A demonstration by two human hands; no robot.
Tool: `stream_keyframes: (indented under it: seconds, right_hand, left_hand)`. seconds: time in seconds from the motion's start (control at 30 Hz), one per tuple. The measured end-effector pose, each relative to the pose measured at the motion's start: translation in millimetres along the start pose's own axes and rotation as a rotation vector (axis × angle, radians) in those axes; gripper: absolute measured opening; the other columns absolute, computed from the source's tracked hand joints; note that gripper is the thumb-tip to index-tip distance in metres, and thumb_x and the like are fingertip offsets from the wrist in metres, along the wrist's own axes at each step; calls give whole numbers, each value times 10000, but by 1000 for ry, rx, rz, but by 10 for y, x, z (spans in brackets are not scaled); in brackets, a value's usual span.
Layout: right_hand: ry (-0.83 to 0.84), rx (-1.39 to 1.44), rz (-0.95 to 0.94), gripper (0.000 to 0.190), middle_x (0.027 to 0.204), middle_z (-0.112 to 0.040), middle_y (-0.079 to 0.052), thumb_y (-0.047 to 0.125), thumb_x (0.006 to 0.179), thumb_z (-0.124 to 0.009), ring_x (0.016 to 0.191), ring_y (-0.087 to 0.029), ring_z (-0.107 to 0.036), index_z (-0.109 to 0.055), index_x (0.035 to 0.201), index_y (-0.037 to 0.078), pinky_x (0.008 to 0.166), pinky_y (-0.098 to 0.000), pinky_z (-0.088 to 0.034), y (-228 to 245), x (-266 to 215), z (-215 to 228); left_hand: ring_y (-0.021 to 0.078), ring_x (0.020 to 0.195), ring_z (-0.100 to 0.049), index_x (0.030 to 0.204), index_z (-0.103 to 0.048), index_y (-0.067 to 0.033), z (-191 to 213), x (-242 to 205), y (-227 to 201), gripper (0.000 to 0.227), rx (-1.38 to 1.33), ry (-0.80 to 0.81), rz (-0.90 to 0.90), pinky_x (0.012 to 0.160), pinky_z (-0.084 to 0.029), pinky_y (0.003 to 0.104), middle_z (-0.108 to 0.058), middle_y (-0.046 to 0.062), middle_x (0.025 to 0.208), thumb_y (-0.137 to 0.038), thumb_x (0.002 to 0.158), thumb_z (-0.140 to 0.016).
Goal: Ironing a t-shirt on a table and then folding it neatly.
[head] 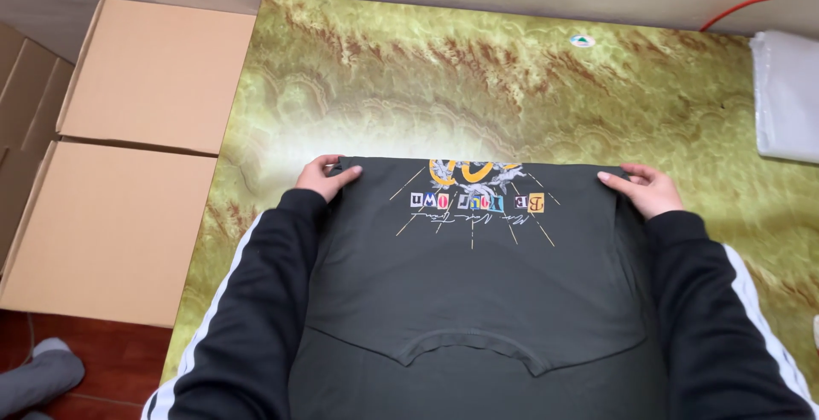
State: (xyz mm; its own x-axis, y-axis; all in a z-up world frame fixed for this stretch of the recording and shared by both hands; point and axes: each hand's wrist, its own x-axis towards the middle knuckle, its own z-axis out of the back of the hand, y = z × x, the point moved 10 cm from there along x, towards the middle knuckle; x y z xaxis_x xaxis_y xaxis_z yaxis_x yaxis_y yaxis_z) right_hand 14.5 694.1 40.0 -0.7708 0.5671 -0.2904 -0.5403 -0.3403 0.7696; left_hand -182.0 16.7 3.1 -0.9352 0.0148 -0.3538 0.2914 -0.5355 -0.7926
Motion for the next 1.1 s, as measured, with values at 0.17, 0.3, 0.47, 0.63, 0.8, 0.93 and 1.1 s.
stream_keyframes:
  seconds: [0.17, 0.3, 0.47, 0.63, 0.8, 0.93, 1.1]
  right_hand:
    - [215, 59, -60, 252, 1006, -731, -66, 104, 896, -863, 867, -155, -640, -760, 1094, -12, 839, -270, -497, 175, 11, 19]
    - [149, 15, 138, 332, 1110, -728, -79, 75, 942, -818, 973, -178, -648, -746, 1263, 29, 962, -293, -517, 846, -105, 385]
    - [115, 88, 458, 336, 1269, -698, -136, -93, 1024, -729, 1143, -196, -681, -651, 1346, -36, 1074, -267, -542, 1270, -382, 950]
    - [46, -107, 541, 279, 1278, -611, -111, -44, 937, -798, 1069, -202, -512, -753, 1209, 2, 914, -303, -398, 733, -1169, 1187]
    - [58, -139, 221, 222, 1162, -629, -100, -37, 842, -836, 960, -233, -568, -858, 1045, 51, 834, -347, -458, -295, -1932, 798]
    - [295, 136, -168, 427, 1050, -697, -254, -158, 954, -663, 804, -347, -663, -771, 1341, -14, 693, -439, -570, -1156, -2231, 304]
    - [383, 365, -413, 811, 1285, -627, -483, -249, 958, -448, 1113, -593, -661, -421, 1711, 53, 898, -630, -527, -745, -2679, 19]
  left_hand:
    - [119, 704, -656, 1014, -783, -25, 16, 20, -218, 237, -189, 157, 20, 718, -560, 234, -747, 54, 851, -136, 849, -913]
    - [112, 746, -637, 1010, -768, -52, 454, -241, -899, 280, -231, 7, -119, 788, -571, 241, -726, 19, 876, -183, 827, -935]
    - [108, 891, -695, 1109, -754, -104, 1130, -867, -1709, 246, -197, -115, -460, 885, -566, 254, -761, -16, 1011, -63, 884, -844]
    - [186, 1017, -559, 951, -762, -98, 1185, -1882, -1317, 263, -87, -259, -562, 849, -468, 277, -533, 41, 1161, 29, 728, -822]
    - [168, 912, -539, 879, -761, -97, 592, -2490, 42, 281, -126, -160, -208, 836, -542, 277, -497, 53, 1136, 131, 738, -677]
    - [177, 619, -618, 1015, -791, -66, 39, -2661, 915, 271, -205, 61, 120, 628, -569, 290, -615, 97, 1009, 113, 814, -764]
    - [197, 634, -649, 1252, -682, -105, -116, -2744, 939, 451, -309, 261, 265, 550, -551, 304, -737, 152, 941, 63, 850, -800]
